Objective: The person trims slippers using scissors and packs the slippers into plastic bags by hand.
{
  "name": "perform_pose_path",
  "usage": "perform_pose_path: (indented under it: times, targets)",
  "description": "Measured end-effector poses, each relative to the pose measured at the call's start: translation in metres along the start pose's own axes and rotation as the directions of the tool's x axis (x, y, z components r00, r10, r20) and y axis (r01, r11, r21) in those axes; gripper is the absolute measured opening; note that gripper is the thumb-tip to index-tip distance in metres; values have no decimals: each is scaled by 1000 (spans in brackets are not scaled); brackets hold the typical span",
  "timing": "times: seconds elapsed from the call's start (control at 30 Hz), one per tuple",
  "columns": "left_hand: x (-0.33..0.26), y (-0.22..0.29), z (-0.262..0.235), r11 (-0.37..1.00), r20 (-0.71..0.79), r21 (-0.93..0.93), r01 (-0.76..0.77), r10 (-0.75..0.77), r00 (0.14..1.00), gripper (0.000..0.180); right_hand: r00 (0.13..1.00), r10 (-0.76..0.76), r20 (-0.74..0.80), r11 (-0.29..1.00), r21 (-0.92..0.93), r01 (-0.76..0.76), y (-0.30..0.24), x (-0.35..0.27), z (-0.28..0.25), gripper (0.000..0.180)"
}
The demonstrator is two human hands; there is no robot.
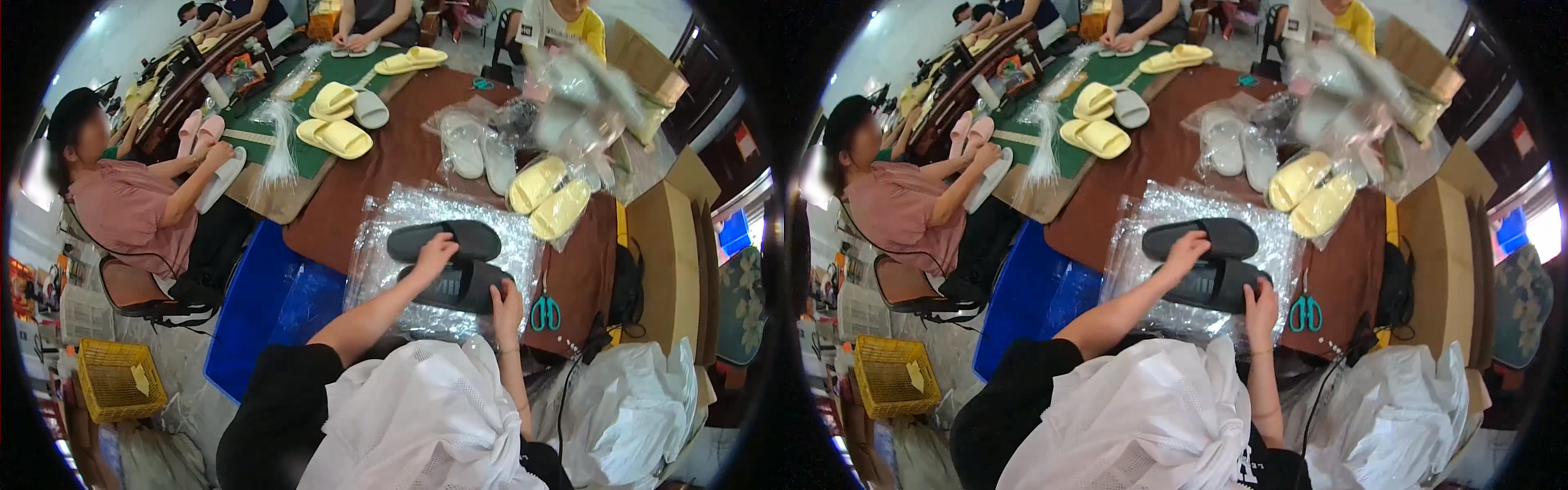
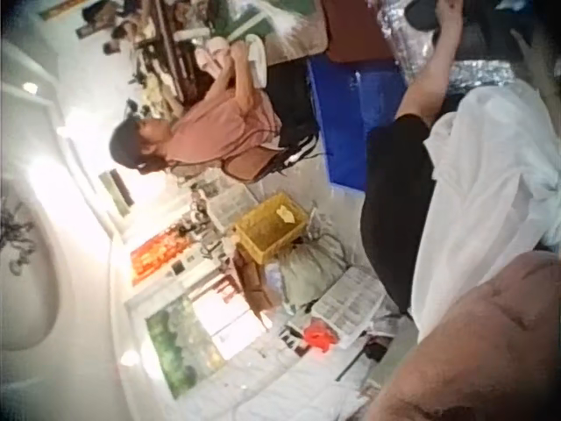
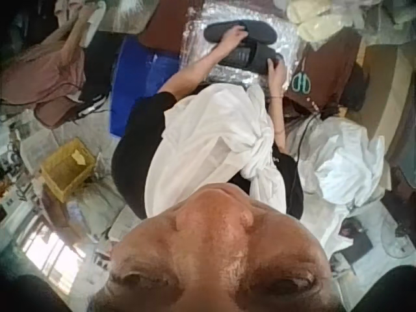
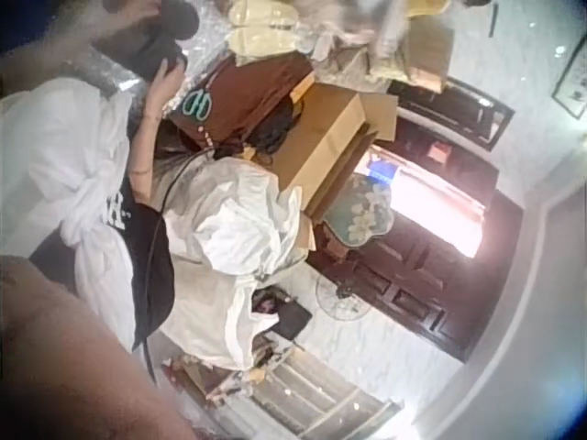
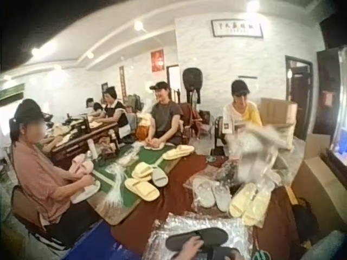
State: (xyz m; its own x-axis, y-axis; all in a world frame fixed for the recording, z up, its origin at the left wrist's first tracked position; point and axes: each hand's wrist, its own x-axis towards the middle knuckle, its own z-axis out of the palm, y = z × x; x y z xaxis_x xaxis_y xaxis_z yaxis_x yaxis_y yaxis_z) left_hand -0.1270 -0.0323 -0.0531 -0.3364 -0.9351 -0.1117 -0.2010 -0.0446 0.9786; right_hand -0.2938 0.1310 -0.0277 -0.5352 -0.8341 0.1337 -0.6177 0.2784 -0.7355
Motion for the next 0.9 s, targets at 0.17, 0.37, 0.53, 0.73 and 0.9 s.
perform_pose_path:
  times: [0.17,0.37,0.53,0.73,0.9]
  targets:
    - [17,23,24,982,29,63,179,-181,983,41,998,45,40,999,18,-46,7,4,-1,35]
    - [6,24,4,975,-68,-215,-56,42,997,44,987,147,69,983,102,-153,10,4,1,27]
    - [-46,109,-60,955,-55,-252,-155,146,988,38,983,166,78,870,458,-184,44,10,6,22]
    - [-69,114,-125,992,420,-26,-125,125,899,26,988,153,14,875,463,-142,28,38,-11,25]
    - [-93,113,-107,995,558,8,-101,79,826,21,996,14,89,925,378,-47,-22,53,-39,25]
